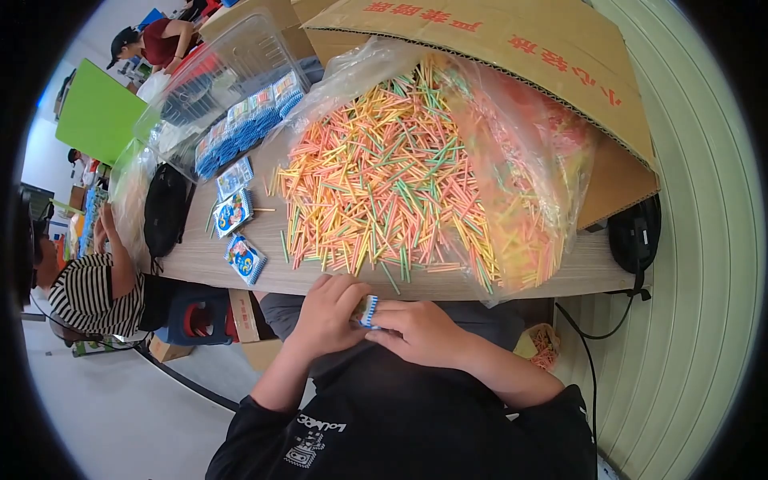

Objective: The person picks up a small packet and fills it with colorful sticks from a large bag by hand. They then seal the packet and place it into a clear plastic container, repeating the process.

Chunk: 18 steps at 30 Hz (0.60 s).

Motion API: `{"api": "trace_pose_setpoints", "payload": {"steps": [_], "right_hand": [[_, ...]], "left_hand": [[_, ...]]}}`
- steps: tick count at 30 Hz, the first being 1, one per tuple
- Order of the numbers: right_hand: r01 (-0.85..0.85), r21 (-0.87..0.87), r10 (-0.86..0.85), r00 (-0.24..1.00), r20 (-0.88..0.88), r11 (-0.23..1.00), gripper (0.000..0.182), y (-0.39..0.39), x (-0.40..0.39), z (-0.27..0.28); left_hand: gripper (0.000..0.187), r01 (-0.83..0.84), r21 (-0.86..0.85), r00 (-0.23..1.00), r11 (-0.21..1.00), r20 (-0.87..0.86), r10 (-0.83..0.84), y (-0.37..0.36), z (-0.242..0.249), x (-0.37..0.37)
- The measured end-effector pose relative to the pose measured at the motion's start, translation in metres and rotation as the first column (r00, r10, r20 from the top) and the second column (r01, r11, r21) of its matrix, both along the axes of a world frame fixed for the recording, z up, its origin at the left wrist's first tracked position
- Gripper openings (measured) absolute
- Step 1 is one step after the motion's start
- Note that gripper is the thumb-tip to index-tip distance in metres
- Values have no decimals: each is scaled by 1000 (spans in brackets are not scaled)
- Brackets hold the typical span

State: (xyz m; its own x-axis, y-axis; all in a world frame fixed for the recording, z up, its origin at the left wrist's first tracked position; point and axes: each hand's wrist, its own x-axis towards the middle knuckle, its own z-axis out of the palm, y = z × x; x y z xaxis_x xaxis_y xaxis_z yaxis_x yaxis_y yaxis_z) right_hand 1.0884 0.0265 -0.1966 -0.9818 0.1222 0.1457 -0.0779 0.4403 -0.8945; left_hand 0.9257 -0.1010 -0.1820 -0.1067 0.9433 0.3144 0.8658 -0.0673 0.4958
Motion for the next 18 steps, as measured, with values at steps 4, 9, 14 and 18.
{"api": "trace_pose_setpoints", "payload": {"steps": [4,9,14,18], "right_hand": [[-12,-109,18,998,55,994,22,-2,-5,8],[-90,-120,110,979,173,989,26,3,-11,5],[-202,-65,212,927,309,977,30,6,-15,-8],[-242,9,232,940,251,970,35,5,-12,-8]], "left_hand": [[41,1,-29,997,1000,-71,-3,-4,-19,-3],[39,-16,15,1000,1000,4,16,0,-31,4],[39,49,-4,999,999,18,-49,2,-32,6],[40,95,-4,995,995,41,-94,3,-20,1]]}}
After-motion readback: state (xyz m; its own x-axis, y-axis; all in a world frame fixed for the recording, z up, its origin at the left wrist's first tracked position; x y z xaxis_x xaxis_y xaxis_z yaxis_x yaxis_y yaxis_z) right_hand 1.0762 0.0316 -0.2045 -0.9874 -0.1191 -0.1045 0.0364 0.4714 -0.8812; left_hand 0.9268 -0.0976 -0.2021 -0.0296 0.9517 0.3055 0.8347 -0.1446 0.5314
